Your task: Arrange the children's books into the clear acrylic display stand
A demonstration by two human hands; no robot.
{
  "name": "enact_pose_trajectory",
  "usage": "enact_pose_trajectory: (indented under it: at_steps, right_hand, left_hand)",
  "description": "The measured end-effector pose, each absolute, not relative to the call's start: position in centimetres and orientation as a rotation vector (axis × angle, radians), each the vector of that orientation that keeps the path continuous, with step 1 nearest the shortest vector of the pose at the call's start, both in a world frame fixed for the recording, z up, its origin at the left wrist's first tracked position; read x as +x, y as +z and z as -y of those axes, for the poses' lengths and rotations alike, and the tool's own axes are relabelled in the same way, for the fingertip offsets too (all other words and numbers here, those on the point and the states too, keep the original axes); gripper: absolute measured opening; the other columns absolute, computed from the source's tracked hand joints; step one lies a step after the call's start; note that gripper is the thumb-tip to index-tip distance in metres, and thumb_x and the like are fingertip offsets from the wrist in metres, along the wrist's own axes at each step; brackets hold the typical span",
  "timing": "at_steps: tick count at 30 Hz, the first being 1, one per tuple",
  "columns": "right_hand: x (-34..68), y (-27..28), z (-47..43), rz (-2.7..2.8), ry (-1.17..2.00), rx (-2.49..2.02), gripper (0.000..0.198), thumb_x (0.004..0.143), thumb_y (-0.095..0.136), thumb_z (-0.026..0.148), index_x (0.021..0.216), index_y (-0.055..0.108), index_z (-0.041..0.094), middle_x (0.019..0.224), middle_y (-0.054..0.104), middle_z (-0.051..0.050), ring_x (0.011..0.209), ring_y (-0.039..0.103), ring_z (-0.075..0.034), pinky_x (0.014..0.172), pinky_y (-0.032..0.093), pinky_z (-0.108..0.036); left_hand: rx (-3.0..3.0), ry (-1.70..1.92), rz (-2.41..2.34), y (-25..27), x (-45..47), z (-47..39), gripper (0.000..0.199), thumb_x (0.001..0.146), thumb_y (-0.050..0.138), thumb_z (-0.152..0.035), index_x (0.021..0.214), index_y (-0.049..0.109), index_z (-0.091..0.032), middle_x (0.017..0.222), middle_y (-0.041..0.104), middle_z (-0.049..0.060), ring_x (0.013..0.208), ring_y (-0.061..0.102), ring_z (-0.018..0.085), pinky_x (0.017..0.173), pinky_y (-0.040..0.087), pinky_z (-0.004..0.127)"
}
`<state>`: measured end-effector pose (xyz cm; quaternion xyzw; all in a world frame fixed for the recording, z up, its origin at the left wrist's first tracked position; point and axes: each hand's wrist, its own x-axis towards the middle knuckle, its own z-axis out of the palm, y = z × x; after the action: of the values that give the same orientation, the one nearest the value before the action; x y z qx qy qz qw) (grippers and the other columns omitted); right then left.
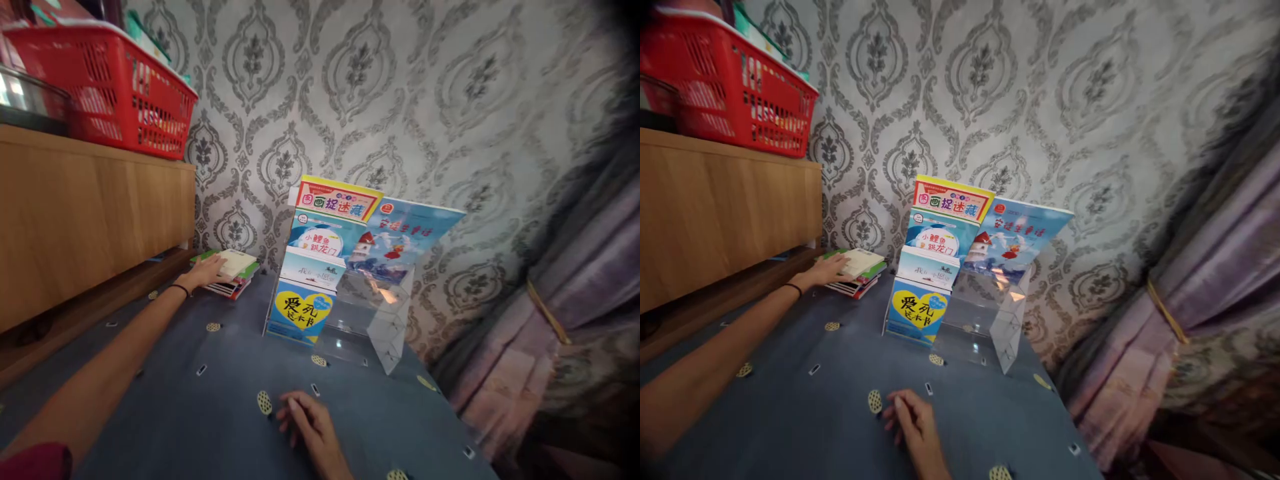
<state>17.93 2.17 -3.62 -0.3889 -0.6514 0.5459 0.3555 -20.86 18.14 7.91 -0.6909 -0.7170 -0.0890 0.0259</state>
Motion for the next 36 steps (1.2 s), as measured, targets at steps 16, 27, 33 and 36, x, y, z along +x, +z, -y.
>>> enact_pose_trajectory:
  at_steps: [16, 27, 33, 36]
  right_hand:
    - [18.3, -6.1, -2.3, 1.847, 1.396, -0.963, 0.066, 0.091, 0.044, 0.075, 0.108, 0.070, 0.017, 0.087, 0.073, -0.011, 0.073, 0.068, -0.018, 0.058, 0.047, -0.025]
    - [17.8, -4.8, -1.7, 1.862, 1.346, -0.974, 0.073, 0.086, 0.043, 0.081, 0.100, 0.070, 0.015, 0.083, 0.072, -0.012, 0.070, 0.066, -0.019, 0.056, 0.047, -0.026]
    - [17.8, -4.7, -1.6, 1.848, 1.348, -0.999, 0.074, 0.084, 0.044, 0.083, 0.101, 0.069, 0.015, 0.084, 0.072, -0.012, 0.072, 0.067, -0.020, 0.057, 0.047, -0.027]
    - [17.9, -5.0, -1.6, 1.856, 1.362, -0.973, 0.073, 0.085, 0.044, 0.082, 0.101, 0.069, 0.015, 0.084, 0.072, -0.012, 0.071, 0.066, -0.019, 0.057, 0.046, -0.026]
  left_hand:
    - [-2.038, -0.243, 2.004, 5.8, -20.7, -19.4, 0.032, 0.090, 0.043, -0.005, 0.113, 0.064, -0.015, 0.112, 0.071, 0.020, 0.109, 0.067, 0.031, 0.103, 0.038, 0.050]
    - [-1.998, -0.317, 2.056, 8.2, -21.4, -18.7, 0.021, 0.095, 0.052, -0.027, 0.101, 0.069, -0.016, 0.103, 0.074, 0.019, 0.104, 0.069, 0.031, 0.087, 0.047, 0.036]
    - [-2.084, -0.441, 2.103, 7.6, -21.4, -18.0, 0.021, 0.086, 0.065, -0.038, 0.095, 0.070, -0.020, 0.107, 0.073, 0.014, 0.108, 0.067, 0.031, 0.091, 0.046, 0.036]
    - [-2.133, -0.592, 2.144, 7.0, -21.9, -17.4, 0.029, 0.080, 0.070, -0.044, 0.100, 0.071, -0.023, 0.119, 0.071, 0.010, 0.116, 0.063, 0.029, 0.098, 0.045, 0.033]
